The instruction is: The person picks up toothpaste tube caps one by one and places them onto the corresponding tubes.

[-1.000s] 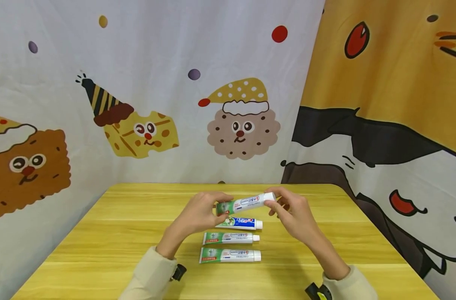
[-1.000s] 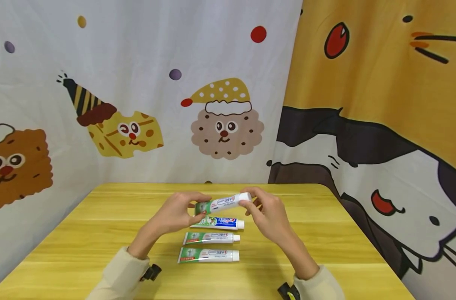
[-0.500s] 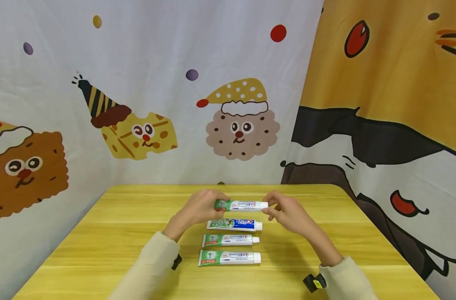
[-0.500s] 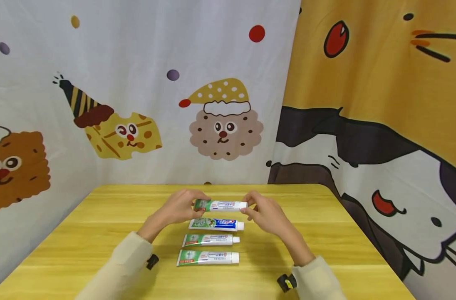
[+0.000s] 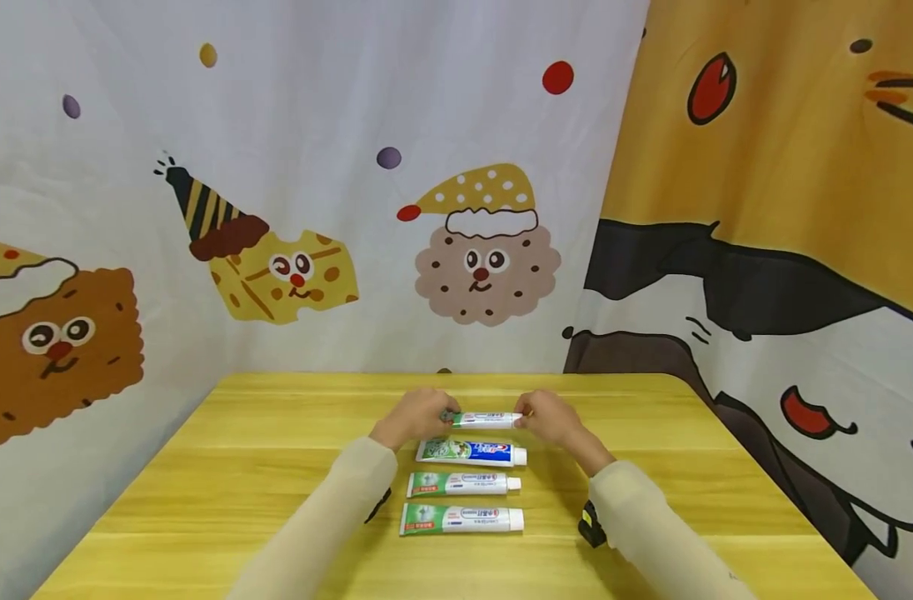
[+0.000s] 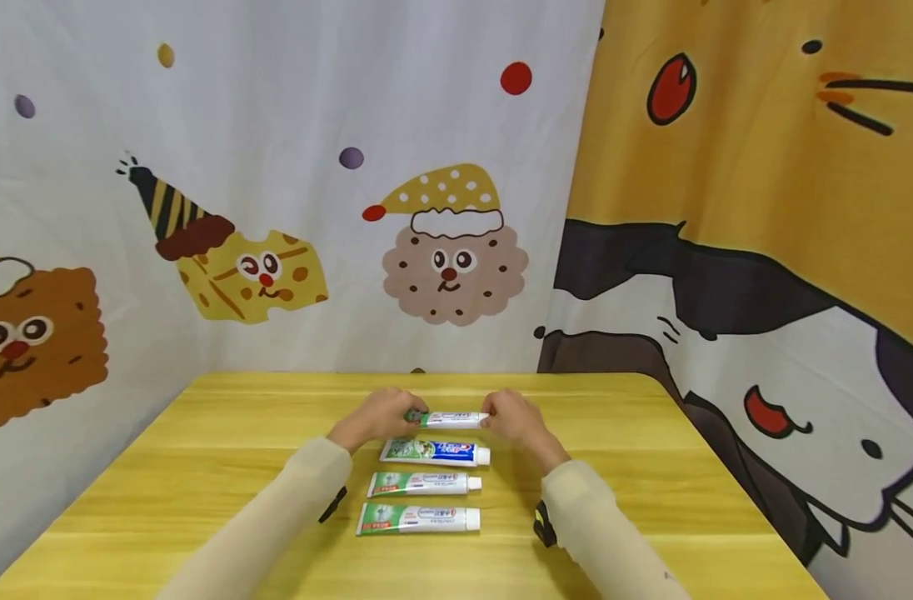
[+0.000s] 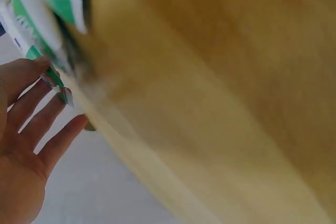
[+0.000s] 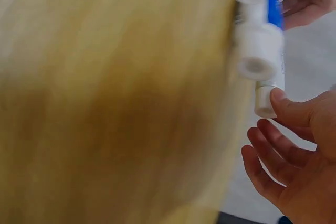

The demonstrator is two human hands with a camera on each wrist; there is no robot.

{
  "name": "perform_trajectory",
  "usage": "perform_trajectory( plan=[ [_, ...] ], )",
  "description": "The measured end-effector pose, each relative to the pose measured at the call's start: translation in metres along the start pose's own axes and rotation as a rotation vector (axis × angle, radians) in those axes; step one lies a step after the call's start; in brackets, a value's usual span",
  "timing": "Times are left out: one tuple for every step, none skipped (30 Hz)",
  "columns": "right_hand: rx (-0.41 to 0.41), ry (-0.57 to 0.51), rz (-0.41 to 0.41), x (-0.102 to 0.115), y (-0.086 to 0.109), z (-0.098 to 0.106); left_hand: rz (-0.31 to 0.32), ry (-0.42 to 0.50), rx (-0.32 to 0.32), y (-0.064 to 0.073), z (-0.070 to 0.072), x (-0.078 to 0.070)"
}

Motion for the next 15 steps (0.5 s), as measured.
perform_trajectory(
  plan=[
    [0.006,-0.003,-0.021,-0.003,0.000,-0.004,0.021,0.011,0.017,-0.001,-0.003,0.000],
    [0.010,-0.007,-0.041,-0.005,0.000,-0.007,0.042,0.022,0.030,-0.002,-0.005,0.000],
    [0.009,-0.013,-0.059,-0.007,0.000,-0.009,0.061,0.034,0.039,-0.003,-0.007,0.000],
    [0.008,-0.023,-0.080,-0.009,0.000,-0.011,0.077,0.046,0.044,-0.004,-0.007,-0.001],
    [0.003,-0.033,-0.094,-0.011,0.000,-0.012,0.088,0.053,0.047,-0.005,-0.008,-0.001],
    [-0.001,-0.047,-0.109,-0.012,0.000,-0.013,0.094,0.057,0.048,-0.005,-0.008,-0.002],
    [-0.004,-0.056,-0.119,-0.013,0.000,-0.014,0.097,0.060,0.048,-0.005,-0.007,-0.002],
    [-0.005,-0.062,-0.124,-0.014,-0.001,-0.015,0.098,0.060,0.048,-0.005,-0.007,-0.002],
    [-0.005,-0.065,-0.121,-0.014,-0.002,-0.016,0.099,0.060,0.049,-0.004,-0.007,-0.002],
    [0.001,-0.069,-0.119,-0.015,-0.003,-0.017,0.101,0.062,0.052,-0.003,-0.007,-0.001],
    [0.008,-0.070,-0.111,-0.015,-0.004,-0.018,0.103,0.064,0.054,-0.002,-0.007,0.000],
    [0.019,-0.073,-0.104,-0.015,-0.005,-0.019,0.106,0.070,0.055,-0.001,-0.007,0.000],
    [0.032,-0.073,-0.091,-0.015,-0.006,-0.019,0.110,0.082,0.056,0.000,-0.007,0.001],
    [0.046,-0.072,-0.077,-0.015,-0.006,-0.018,0.111,0.093,0.057,0.001,-0.007,0.003],
    [0.061,-0.077,-0.071,-0.015,-0.006,-0.017,0.111,0.112,0.057,0.002,-0.007,0.004]
  ],
)
Point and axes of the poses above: each hand's wrist, its own y-axis away from the middle knuckle, its own z-axis out of the back of the hand, x = y × z, the point moved 3 cm from there along -y, towards the middle knuckle, and after that the axes turned 1 degree about -y, right-handed, at the moved point
